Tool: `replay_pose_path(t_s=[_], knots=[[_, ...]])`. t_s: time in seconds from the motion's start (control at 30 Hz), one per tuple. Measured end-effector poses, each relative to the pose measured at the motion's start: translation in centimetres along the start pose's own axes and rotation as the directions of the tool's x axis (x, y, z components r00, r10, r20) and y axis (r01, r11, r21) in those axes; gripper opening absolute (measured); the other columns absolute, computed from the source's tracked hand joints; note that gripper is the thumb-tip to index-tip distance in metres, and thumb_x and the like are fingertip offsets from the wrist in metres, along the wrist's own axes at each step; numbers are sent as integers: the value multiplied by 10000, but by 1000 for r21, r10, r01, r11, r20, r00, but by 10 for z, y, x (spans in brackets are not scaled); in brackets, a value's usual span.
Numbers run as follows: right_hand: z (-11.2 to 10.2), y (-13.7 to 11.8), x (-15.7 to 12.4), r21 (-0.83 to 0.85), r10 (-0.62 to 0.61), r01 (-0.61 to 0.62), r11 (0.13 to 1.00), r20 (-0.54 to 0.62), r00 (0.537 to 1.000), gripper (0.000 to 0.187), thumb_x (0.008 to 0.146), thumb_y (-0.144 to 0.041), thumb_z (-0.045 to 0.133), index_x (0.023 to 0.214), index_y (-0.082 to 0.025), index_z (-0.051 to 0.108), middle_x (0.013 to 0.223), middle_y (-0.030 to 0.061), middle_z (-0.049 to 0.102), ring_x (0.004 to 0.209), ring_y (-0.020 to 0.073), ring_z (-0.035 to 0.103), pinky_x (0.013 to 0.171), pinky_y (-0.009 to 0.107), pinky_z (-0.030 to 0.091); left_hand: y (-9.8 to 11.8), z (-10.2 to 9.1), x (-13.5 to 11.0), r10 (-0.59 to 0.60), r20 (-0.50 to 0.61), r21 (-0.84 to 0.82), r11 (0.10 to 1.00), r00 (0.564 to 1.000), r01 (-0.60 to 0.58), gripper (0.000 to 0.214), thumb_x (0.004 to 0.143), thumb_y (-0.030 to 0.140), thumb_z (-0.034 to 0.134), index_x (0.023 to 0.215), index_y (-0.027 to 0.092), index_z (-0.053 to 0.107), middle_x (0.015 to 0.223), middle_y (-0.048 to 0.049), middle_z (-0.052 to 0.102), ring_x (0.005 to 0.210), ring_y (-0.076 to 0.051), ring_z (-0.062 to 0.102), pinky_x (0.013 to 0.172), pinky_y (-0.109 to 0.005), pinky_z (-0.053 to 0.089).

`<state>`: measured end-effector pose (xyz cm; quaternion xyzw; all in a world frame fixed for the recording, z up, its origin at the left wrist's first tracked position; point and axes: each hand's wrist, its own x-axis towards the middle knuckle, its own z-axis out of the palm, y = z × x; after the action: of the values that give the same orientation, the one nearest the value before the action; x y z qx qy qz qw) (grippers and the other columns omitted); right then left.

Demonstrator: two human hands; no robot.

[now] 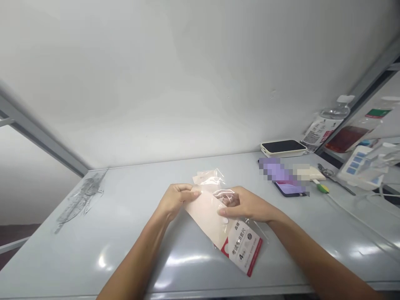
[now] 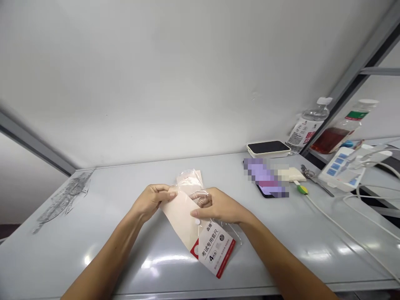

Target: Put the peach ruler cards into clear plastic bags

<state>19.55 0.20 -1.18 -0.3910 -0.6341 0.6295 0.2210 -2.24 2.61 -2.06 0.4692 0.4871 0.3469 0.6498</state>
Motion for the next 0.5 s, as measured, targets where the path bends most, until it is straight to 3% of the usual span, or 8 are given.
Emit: replay_pose_path(t_s=[0.23, 0.5], knots=[[-2, 3, 1, 14, 36, -35, 999, -25, 999, 515, 648, -283, 660, 1140, -176, 554, 499, -64, 417, 469, 86, 392, 449, 208, 321, 3, -2, -3, -45, 85, -42, 998, 995, 49, 533, 558, 262, 737, 1068, 184, 606, 734, -52, 680, 653, -169, 609, 646, -307, 465], [2, 0, 0, 22, 52, -51, 998, -17, 999, 497, 632, -282, 687, 1102, -168, 572, 544, -55, 469, 493, 84, 423, 450, 200, 343, 0, -1, -1, -47, 12, 26, 999, 999, 47, 226, 508, 240, 753, 676, 133, 645, 582, -12, 603, 548, -129, 555, 537, -249, 425]])
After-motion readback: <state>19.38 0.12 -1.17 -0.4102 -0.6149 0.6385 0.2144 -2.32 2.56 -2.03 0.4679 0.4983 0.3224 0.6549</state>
